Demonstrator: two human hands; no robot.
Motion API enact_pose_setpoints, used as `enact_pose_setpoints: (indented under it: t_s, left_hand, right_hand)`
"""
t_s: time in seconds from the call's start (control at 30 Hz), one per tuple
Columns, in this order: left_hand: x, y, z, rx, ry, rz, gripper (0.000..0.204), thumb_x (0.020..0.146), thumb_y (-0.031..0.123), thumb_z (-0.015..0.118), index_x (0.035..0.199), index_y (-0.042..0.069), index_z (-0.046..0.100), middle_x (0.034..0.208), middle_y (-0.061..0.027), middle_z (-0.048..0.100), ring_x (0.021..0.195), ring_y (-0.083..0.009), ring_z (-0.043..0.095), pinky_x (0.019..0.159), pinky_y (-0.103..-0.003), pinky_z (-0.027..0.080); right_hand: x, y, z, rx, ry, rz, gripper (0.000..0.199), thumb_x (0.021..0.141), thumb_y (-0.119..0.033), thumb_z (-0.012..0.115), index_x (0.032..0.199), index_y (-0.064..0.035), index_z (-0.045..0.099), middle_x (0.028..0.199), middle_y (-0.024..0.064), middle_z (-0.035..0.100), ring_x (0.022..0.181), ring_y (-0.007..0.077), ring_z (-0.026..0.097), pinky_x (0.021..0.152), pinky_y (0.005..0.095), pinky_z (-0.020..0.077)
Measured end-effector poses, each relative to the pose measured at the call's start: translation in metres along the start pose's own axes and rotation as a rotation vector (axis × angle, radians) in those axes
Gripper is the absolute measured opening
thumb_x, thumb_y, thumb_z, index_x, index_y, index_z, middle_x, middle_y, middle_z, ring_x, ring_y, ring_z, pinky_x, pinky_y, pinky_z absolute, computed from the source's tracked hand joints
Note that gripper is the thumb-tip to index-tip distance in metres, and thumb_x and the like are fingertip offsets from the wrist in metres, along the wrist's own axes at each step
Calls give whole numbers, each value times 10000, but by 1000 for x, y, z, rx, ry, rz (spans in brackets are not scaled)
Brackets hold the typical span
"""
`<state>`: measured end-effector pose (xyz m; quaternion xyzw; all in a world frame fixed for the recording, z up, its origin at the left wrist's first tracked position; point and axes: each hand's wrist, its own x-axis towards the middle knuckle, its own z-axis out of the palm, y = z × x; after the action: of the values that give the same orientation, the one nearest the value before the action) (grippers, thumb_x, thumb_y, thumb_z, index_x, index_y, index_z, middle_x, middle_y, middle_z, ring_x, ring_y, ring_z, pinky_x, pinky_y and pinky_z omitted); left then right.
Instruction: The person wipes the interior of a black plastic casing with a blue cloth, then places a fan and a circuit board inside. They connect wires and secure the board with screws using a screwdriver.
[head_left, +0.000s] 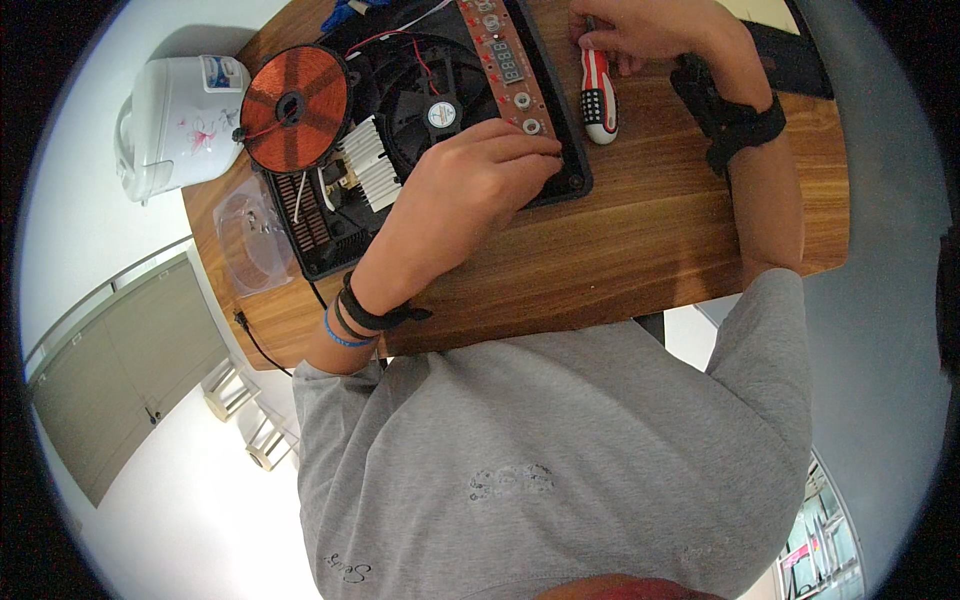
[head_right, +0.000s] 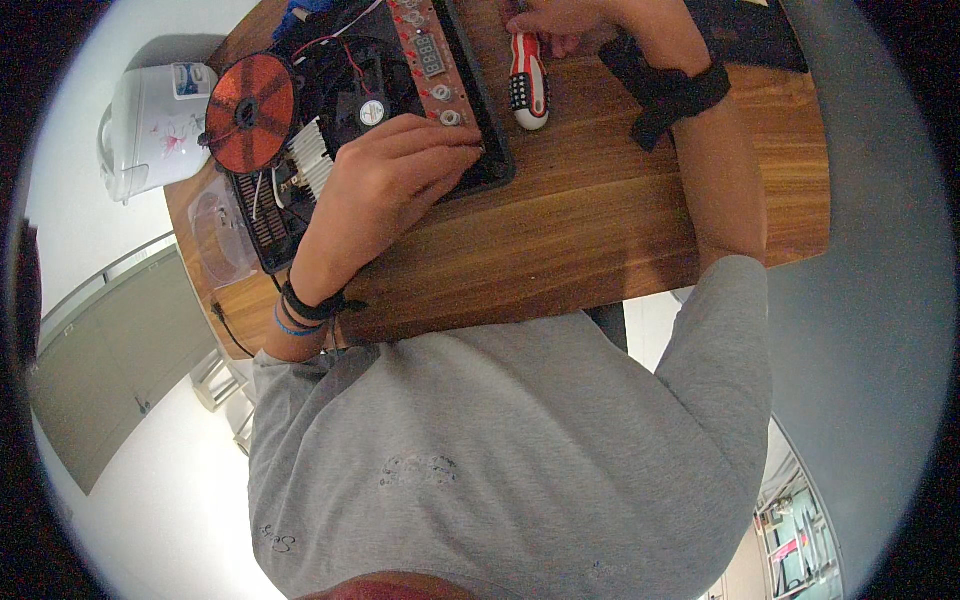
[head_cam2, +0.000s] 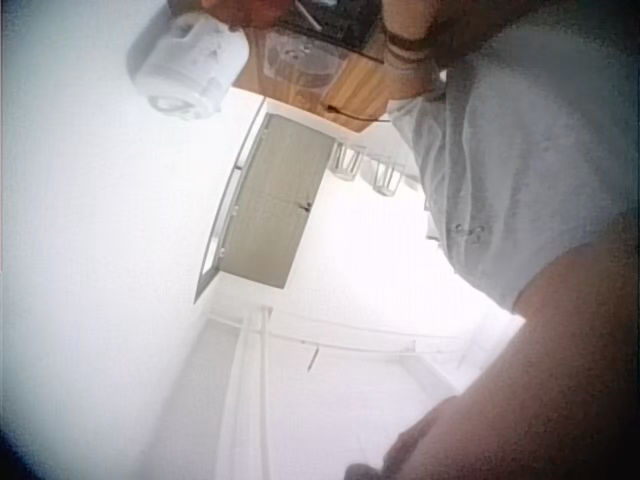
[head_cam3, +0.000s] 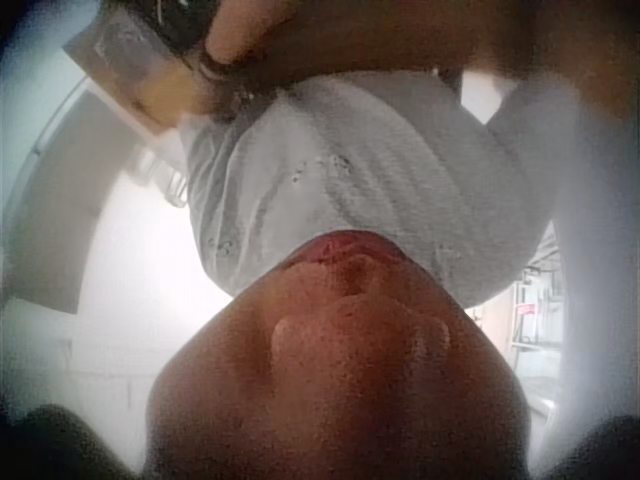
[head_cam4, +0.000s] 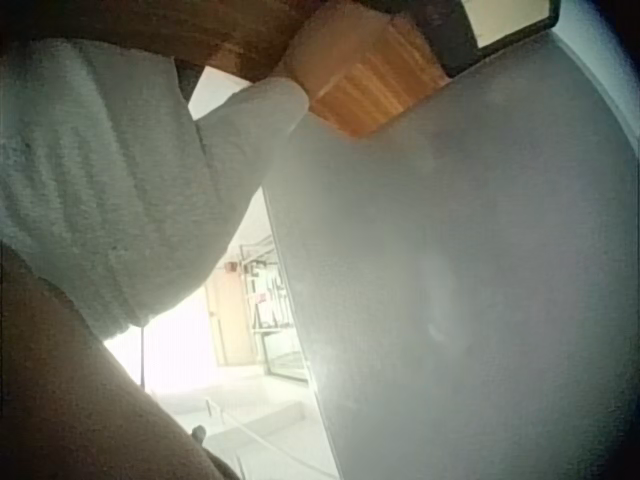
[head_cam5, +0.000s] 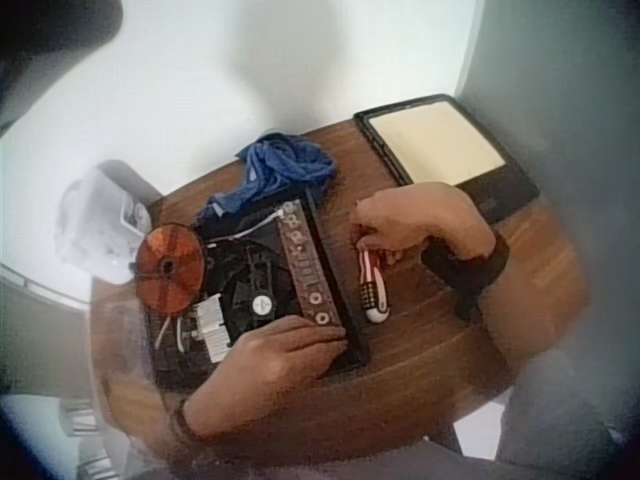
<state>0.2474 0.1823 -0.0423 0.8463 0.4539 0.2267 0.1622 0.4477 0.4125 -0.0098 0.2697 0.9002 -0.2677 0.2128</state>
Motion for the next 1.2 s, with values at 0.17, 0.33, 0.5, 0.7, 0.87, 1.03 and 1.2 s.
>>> enact_pose_setpoints:
  t_s: [0.17,0.33,0.5,0.7,0.87,1.03,1.2]
  left_hand:
    - [1,1,-1,-33,9,-9,147,952,84,830,1088,30,815,1233,-104,838,1091,-316,793,922,-421,663]
    - [-5,2,-12,-30,-48,-29,161,948,70,824,1100,27,792,1332,-117,807,1133,-337,789,944,-428,660]
    - [-17,6,-31,34,-121,-23,185,952,74,751,1124,10,778,1446,-98,741,1254,-321,738,995,-416,660]
    - [-25,13,-49,163,-282,-2,468,986,92,725,1451,50,701,1651,-133,591,1464,-394,602,1152,-461,588]
    - [-30,10,-48,158,-347,-33,632,1046,170,717,1652,99,552,1747,-142,510,1536,-466,539,1253,-507,515]
    - [-30,6,-44,130,-322,-27,581,1062,206,729,1607,58,594,1725,-152,533,1535,-452,543,1243,-509,519]
    - [-32,-2,-37,157,-273,28,554,1038,212,756,1550,34,642,1696,-150,561,1509,-445,565,1226,-504,533]
  right_hand:
    - [8,5,6,-16,2,37,329,1123,-259,651,1272,3,783,1127,216,834,1035,389,793,901,481,615]
    - [-11,-24,-17,79,-165,102,415,1051,-369,765,1255,-8,770,1112,202,832,999,372,798,885,477,617]
    - [-15,-27,-6,160,-44,126,482,976,-359,836,1273,3,724,1144,211,819,1048,381,792,914,471,614]
    - [-8,-4,20,18,164,52,501,975,-243,792,1366,17,616,1135,243,785,1069,426,765,913,473,606]
    - [-35,-3,13,105,263,294,562,985,-220,782,1449,-11,542,1146,243,772,1078,408,764,919,512,596]
    - [-93,-2,27,115,469,188,266,1084,-99,724,1330,-2,701,1079,156,773,979,293,766,879,441,615]
    - [-139,-19,10,-216,414,-75,302,1051,-270,771,1251,-46,736,1111,211,733,1031,415,749,911,510,586]
